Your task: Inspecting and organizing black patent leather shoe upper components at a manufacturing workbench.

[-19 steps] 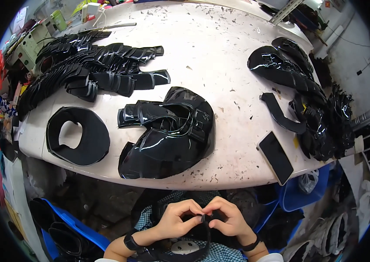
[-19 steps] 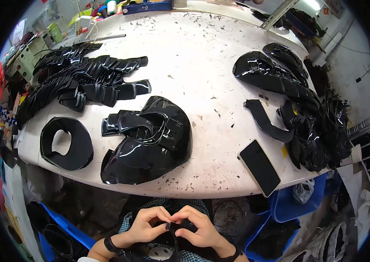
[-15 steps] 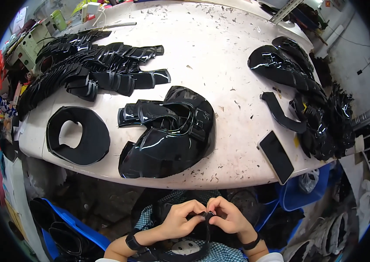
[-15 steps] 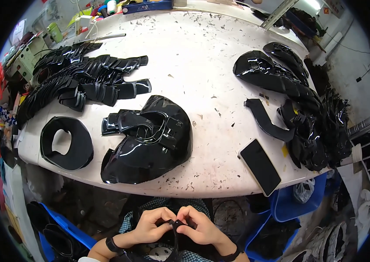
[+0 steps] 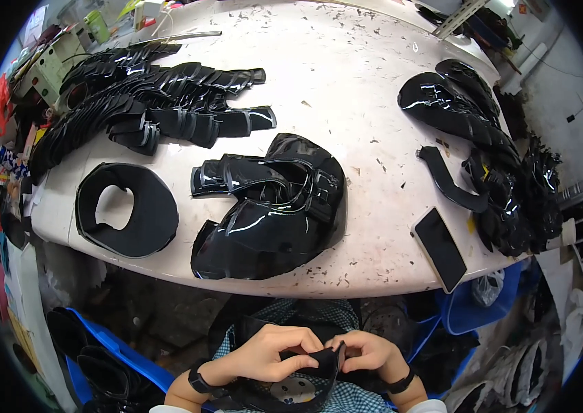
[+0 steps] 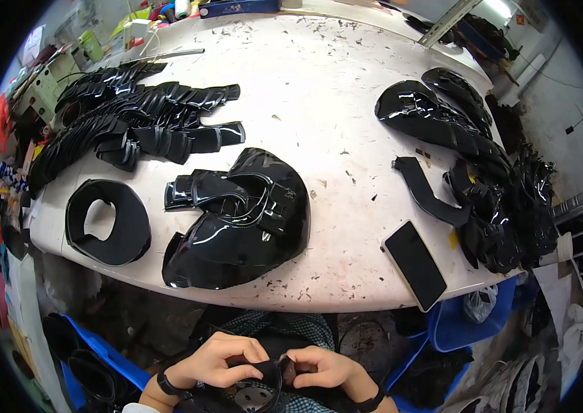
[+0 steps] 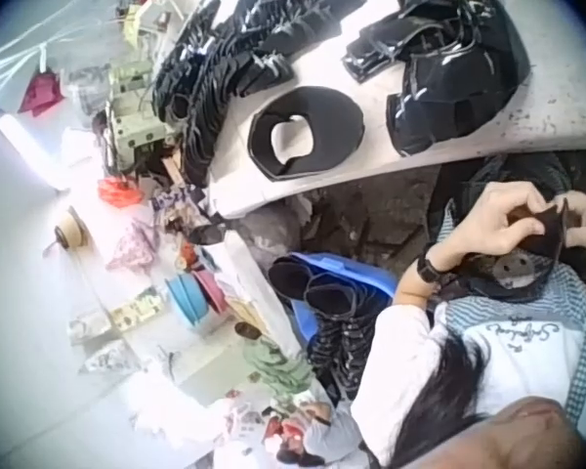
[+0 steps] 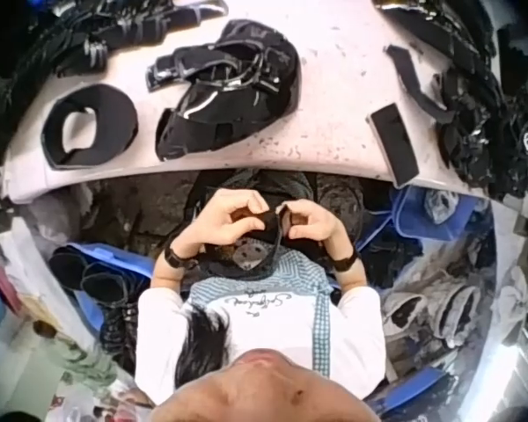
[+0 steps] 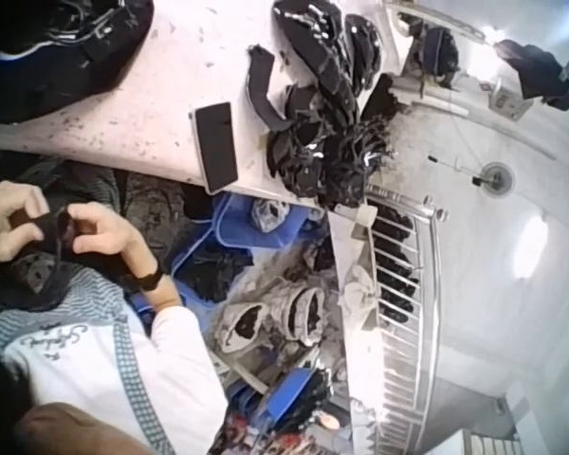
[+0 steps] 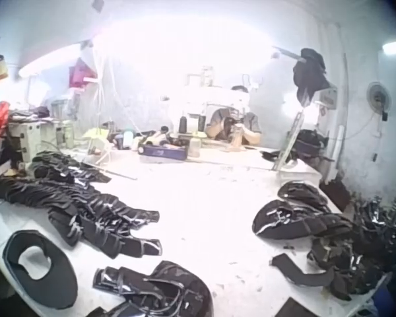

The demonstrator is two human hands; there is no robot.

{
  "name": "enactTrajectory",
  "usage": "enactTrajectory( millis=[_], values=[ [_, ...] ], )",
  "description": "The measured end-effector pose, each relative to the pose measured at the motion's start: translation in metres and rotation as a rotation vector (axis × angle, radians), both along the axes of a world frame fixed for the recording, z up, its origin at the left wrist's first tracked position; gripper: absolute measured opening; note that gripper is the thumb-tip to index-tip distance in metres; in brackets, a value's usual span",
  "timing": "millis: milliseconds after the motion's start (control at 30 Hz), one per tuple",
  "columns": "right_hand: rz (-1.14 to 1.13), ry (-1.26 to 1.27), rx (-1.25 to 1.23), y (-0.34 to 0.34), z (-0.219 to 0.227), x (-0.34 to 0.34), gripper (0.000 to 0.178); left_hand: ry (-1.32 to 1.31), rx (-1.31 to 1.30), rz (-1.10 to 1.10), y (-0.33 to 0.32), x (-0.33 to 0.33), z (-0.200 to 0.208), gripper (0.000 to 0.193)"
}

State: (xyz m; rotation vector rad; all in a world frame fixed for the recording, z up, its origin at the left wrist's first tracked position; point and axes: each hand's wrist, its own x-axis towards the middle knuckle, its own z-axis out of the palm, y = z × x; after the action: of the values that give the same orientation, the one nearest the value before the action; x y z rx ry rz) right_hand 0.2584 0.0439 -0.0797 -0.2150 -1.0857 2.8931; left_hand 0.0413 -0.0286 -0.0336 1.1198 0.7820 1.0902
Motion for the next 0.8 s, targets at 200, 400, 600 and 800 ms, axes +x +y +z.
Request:
enactTrajectory(
  millis=[200, 400, 600, 800],
  values=[
    [-0.226, 0.031, 0.077, -0.005, 0.000, 0.003, 0.021, 0.794, 0.281, 0.341, 0.003, -0.029, 0.010, 0.029],
    [-0.258, 0.385, -0.332, -0.012, -0.006, -0.018, 0.031, 0.716, 0.186, -0.022, -0.009, -0.044, -0.004, 0.031],
    [-0.294, 0.132, -0.366, -0.002, 0.042, -0.027, 0.034, 0.885, 0.111, 0.128, -0.001, -0.039, 0.036, 0.023],
    [-0.437, -0.064, 0.815, 0.018, 0.093, -0.029, 0.027, 0.314, -0.102, -0.151, 0.012, -0.040, 0.041, 0.025]
  ],
)
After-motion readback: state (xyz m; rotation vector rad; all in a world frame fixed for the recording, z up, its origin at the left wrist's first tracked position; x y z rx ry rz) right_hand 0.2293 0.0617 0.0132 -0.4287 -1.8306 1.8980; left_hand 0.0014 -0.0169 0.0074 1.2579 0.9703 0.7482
